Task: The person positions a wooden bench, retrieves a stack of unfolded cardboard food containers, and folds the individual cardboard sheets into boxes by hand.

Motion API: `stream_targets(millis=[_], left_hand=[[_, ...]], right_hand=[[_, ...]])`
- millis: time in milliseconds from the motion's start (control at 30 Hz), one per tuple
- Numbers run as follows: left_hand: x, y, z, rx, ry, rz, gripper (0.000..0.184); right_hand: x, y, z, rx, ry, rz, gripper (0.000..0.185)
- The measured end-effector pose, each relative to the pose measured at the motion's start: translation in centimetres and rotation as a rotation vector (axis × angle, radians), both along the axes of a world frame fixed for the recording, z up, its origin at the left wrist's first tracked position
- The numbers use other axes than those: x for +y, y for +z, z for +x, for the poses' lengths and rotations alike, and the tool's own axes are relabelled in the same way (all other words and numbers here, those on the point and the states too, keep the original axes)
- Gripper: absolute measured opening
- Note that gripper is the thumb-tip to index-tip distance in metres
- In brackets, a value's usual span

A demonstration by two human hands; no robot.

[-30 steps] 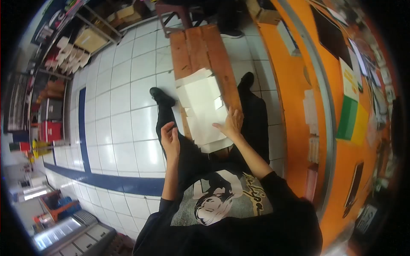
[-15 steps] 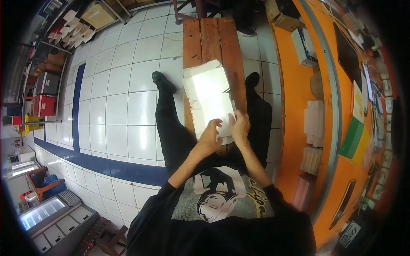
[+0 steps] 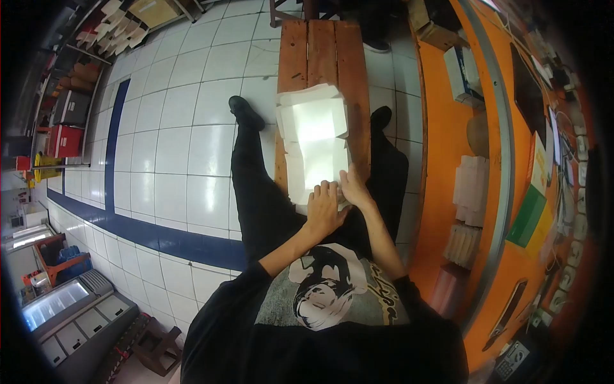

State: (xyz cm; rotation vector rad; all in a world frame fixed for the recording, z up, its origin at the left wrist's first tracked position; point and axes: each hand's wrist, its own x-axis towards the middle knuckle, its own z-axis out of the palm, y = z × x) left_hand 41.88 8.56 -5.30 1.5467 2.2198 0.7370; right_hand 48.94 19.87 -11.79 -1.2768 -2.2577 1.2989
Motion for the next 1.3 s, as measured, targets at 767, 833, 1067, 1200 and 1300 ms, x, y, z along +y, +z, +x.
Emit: stream_targets(millis=[767, 833, 1067, 1200, 1300], left_hand=[[-1.4, -2.4, -6.1, -1.358, 0.312, 0.023, 0.02], [-1.6, -2.1, -6.3, -1.337, 0.284, 0.015, 0.022], [-1.4, -0.3, -6.4, -1.221, 0.279, -0.048, 0.015], [-1.5, -0.6, -6.4, -1.258, 0.236, -0.028, 0.021], [-1.5, -0.6, -6.5, -1.269, 0.245, -0.037, 0.02]], right_hand=[[-3.3, 6.8, 0.1, 0.278, -0.065, -0.092, 0.042], [-3.2, 6.7, 0.0, 0.286, -0.063, -0.095, 0.042], [-3.5, 7.6, -0.2, 0.341, -0.14, -0.219, 0.037], [-3.8, 7.1, -0.5, 0.389, -0.158, -0.187, 0.032], [-3.6, 7.3, -0.4, 0.398, -0.179, -0.152, 0.031]])
